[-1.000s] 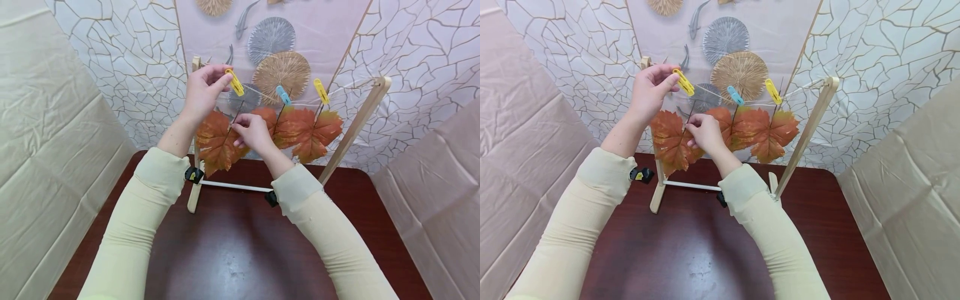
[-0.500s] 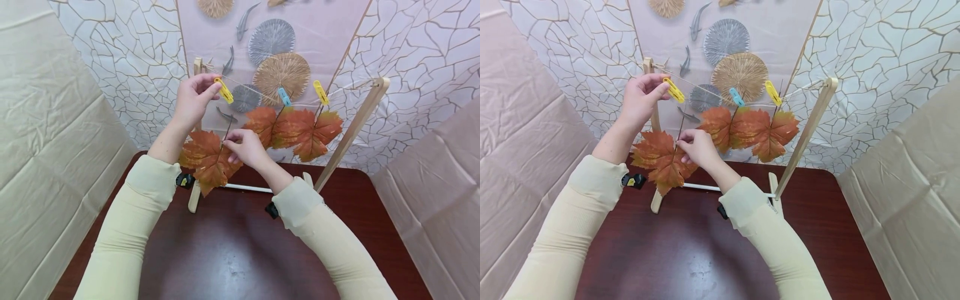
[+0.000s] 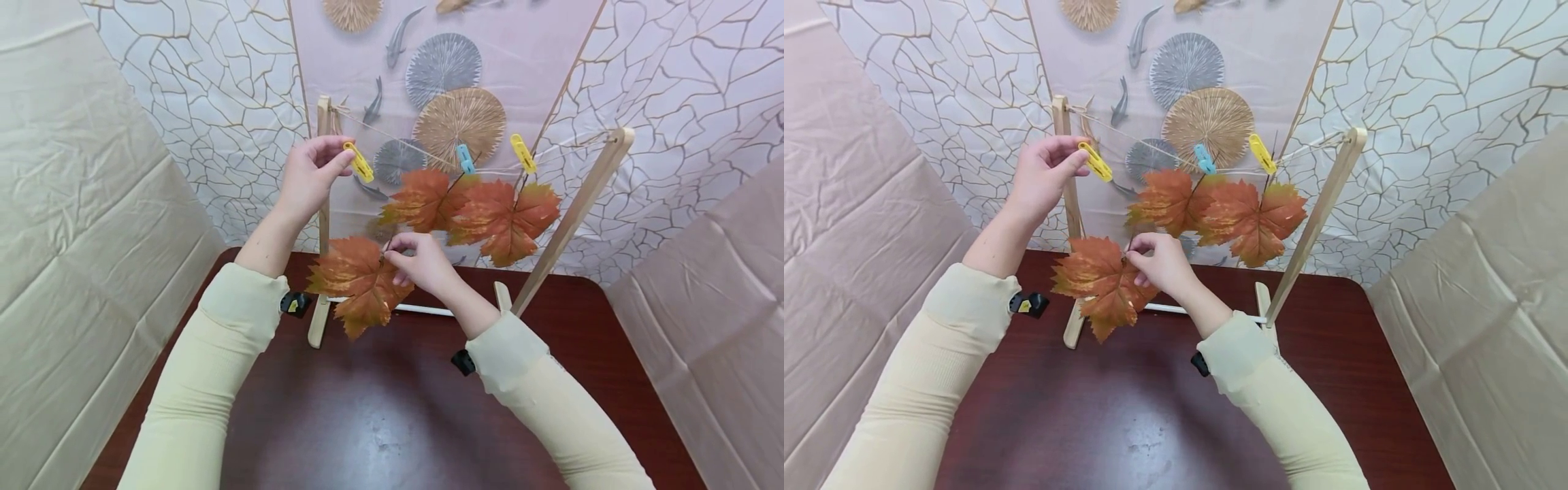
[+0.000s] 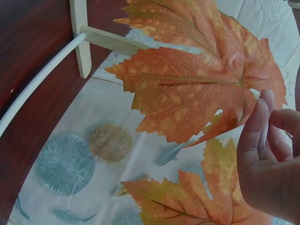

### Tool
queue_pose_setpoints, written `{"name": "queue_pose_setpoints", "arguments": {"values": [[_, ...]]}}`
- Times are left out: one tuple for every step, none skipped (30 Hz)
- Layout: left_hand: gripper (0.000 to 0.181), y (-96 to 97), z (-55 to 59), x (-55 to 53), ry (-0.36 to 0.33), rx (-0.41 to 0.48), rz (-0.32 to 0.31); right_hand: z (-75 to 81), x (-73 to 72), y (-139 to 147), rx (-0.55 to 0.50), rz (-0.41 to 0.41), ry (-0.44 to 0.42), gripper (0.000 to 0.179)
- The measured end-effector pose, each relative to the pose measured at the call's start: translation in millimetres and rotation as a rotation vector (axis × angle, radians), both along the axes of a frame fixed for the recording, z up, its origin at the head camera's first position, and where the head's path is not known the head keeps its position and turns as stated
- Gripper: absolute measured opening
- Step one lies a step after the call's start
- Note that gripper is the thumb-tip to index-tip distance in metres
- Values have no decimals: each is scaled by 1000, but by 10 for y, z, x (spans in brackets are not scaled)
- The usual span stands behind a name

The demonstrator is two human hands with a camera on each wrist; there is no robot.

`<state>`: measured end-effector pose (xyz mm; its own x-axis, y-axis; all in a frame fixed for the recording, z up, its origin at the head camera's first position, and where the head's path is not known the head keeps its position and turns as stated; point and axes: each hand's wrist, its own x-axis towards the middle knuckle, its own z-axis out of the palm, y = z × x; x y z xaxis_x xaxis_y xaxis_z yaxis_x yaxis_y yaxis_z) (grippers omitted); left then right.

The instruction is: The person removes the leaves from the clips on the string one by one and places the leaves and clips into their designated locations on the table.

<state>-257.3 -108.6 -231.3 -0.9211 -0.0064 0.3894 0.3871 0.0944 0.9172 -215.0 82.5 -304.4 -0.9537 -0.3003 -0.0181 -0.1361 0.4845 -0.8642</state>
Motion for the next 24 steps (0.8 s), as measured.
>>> {"name": "queue_pose_setpoints", "arguments": {"values": [[26, -8, -12, 0, -5, -6, 3, -8, 6, 22, 4, -5, 6, 12], [26, -18, -26, -1, -9, -17, 8, -15, 11, 45, 9, -11, 14, 12], [26, -25, -39, -1, -13, -27, 12, -21, 18, 69, 10, -21, 19, 11], [26, -32, -51, 1, -16, -30, 13, -25, 25, 94, 9, -32, 22, 11], [26, -39, -65, 0, -20, -33, 14, -28, 33, 120, 6, -44, 21, 11], [27, -47, -80, -2, -22, -40, 16, -29, 43, 149, 7, -54, 25, 12], [27, -53, -94, -2, -28, -44, 19, -31, 50, 180, 7, -63, 28, 13], [27, -61, -109, -2, -31, -47, 19, -33, 57, 209, 5, -73, 30, 14], [27, -69, -125, -1, -34, -48, 17, -37, 65, 240, 5, -82, 33, 15], [27, -77, -144, -3, -37, -50, 13, -41, 73, 270, 4, -89, 39, 16], [28, -87, -164, -4, -39, -57, 11, -48, 80, 300, 11, -94, 52, 18], [28, -95, -184, -4, -39, -64, 7, -53, 90, 329, 23, -101, 72, 18], [28, -103, -203, -2, -43, -67, 0, -59, 98, 354, 30, -111, 89, 18], [28, -110, -222, 2, -45, -72, -10, -64, 109, 378, 38, -126, 102, 18], [28, -117, -241, 8, -51, -78, -18, -66, 121, 404, 41, -140, 116, 18], [28, -123, -260, 14, -56, -88, -25, -66, 134, 428, 45, -154, 125, 18], [29, -131, -281, 20, -64, -98, -31, -65, 145, 457, 45, -165, 133, 18], [30, -142, -301, 29, -76, -107, -40, -63, 155, 485, 36, -175, 137, 18], [31, -151, -323, 38, -90, -115, -47, -61, 163, 514, 18, -183, 136, 17], [31, -163, -346, 47, -103, -124, -56, -59, 171, 547, 2, -189, 136, 17], [32, -178, -375, 50, -117, -132, -65, -56, 176, 582, -17, -190, 139, 17], [33, -194, -404, 53, -130, -141, -74, -53, 182, 619, -33, -188, 141, 17], [33, -212, -431, 60, -146, -146, -84, -55, 184, 657, -51, -186, 145, 17], [34, -233, -462, 63, -160, -148, -101, -52, 188, 693, -63, -186, 152, 16]]}}
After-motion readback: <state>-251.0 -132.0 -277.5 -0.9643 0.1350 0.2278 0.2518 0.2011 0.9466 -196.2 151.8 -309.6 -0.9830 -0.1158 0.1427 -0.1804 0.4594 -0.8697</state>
